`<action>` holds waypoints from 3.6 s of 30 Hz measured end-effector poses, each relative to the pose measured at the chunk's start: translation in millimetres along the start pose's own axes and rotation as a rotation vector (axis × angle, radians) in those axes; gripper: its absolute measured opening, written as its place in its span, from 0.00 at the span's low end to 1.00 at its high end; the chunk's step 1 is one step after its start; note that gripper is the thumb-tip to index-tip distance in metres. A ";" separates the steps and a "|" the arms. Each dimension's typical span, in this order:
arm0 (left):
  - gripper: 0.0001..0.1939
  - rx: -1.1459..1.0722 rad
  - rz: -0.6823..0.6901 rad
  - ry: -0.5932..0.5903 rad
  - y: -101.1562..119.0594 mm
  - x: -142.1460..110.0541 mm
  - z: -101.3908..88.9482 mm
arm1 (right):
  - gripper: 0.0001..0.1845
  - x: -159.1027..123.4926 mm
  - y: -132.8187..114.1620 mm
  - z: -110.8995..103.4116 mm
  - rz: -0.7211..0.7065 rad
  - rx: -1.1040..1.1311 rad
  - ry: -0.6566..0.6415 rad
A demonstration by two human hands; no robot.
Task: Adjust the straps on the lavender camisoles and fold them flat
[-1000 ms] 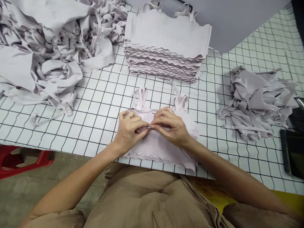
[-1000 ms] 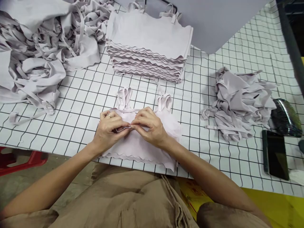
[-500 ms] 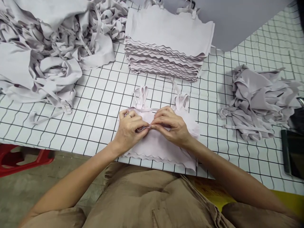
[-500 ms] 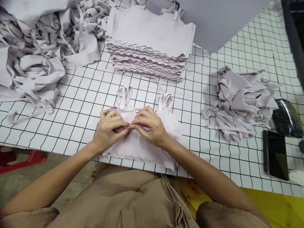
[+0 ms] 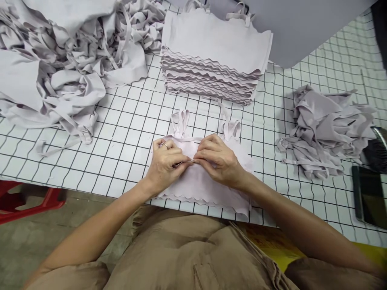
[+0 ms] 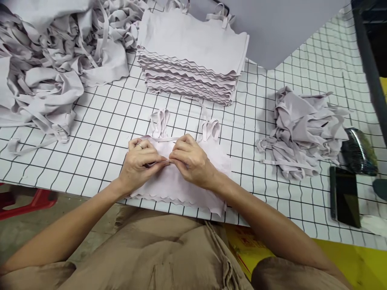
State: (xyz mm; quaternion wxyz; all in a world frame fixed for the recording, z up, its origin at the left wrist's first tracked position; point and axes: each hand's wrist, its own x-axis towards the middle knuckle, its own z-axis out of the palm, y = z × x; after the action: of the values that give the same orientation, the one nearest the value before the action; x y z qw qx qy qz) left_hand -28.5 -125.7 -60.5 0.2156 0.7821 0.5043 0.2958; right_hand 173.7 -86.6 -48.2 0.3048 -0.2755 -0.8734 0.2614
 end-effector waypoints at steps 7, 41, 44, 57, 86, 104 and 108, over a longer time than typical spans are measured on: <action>0.11 -0.048 0.001 -0.017 0.6 0.4 -1.1 | 0.18 15.9 4.1 -21.9 0.016 -0.027 -0.357; 0.14 0.047 0.097 -0.090 7.6 165.2 28.1 | 0.10 30.5 75.5 -76.3 0.590 -0.470 0.082; 0.19 0.123 0.256 -0.149 3.7 181.8 28.4 | 0.04 43.1 78.4 -68.5 0.578 -0.486 0.047; 0.13 -0.684 -0.296 -0.337 34.9 124.3 -16.1 | 0.07 8.2 55.5 -72.9 -0.036 -0.353 0.506; 0.16 -0.837 -0.386 -0.302 79.4 62.0 -9.9 | 0.05 -37.0 -10.1 -77.2 0.238 0.279 0.311; 0.03 0.008 -0.088 -0.172 56.1 32.3 43.5 | 0.06 -63.0 6.1 -49.2 0.254 0.091 0.221; 0.07 -0.005 -0.053 -0.140 53.5 31.0 47.4 | 0.05 -61.3 7.9 -40.1 0.213 0.070 0.206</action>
State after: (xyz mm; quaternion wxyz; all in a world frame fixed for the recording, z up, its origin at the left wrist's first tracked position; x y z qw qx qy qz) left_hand 49.0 -120.5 -53.6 0.2599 0.7867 0.5078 0.2360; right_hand 244.0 -108.7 -49.8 0.3729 -0.3813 -0.7936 0.2930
